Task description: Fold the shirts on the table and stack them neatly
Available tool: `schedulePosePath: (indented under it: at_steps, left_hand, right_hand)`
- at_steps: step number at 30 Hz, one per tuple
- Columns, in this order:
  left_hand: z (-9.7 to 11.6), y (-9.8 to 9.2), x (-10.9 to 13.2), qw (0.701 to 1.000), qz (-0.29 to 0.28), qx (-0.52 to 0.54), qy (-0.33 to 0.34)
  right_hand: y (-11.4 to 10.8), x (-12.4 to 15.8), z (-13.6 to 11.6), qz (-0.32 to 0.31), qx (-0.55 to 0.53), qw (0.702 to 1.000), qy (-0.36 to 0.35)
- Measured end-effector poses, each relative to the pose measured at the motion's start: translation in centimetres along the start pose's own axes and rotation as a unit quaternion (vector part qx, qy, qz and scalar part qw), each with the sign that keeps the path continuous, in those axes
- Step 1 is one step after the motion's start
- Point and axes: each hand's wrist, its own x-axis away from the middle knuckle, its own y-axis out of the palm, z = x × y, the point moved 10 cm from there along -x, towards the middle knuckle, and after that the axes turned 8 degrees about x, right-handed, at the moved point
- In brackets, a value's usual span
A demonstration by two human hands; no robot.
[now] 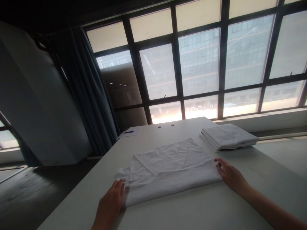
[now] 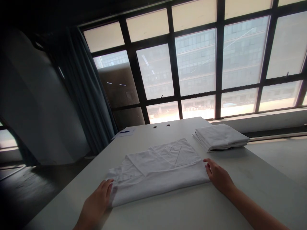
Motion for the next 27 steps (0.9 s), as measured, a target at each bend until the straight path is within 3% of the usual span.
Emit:
schedulePosePath:
  at_steps: [3, 5, 7, 15, 22, 27]
  left_hand:
    - [3.0, -0.8, 0.2, 0.994, 0.040, 0.026, 0.095]
    - [4.5, -0.4, 0.4, 0.987, 0.027, 0.058, 0.150]
    - [4.7, 0.3, 0.4, 0.983, 0.012, 0.087, 0.163]
    - [0.8, 1.0, -0.2, 0.996, -0.012, 0.083, 0.044]
    - [1.0, 1.2, 0.6, 0.993, -0.096, 0.052, -0.039]
    - [1.2, 0.6, 0.6, 0.993, -0.104, 0.015, -0.058]
  right_hand:
    - [-0.1, 0.1, -0.2, 0.012, -0.010, 1.000, -0.007]
    - [0.0, 0.1, -0.1, 0.012, -0.013, 1.000, -0.008]
    - [0.2, 0.0, 0.1, 0.009, -0.013, 1.000, -0.004]
    - [0.4, 0.0, 0.4, -0.013, -0.006, 1.000, 0.008]
    - [0.9, -0.1, 0.6, -0.036, 0.006, 0.999, 0.011]
    - [1.0, -0.1, 0.8, -0.041, 0.020, 0.999, 0.019]
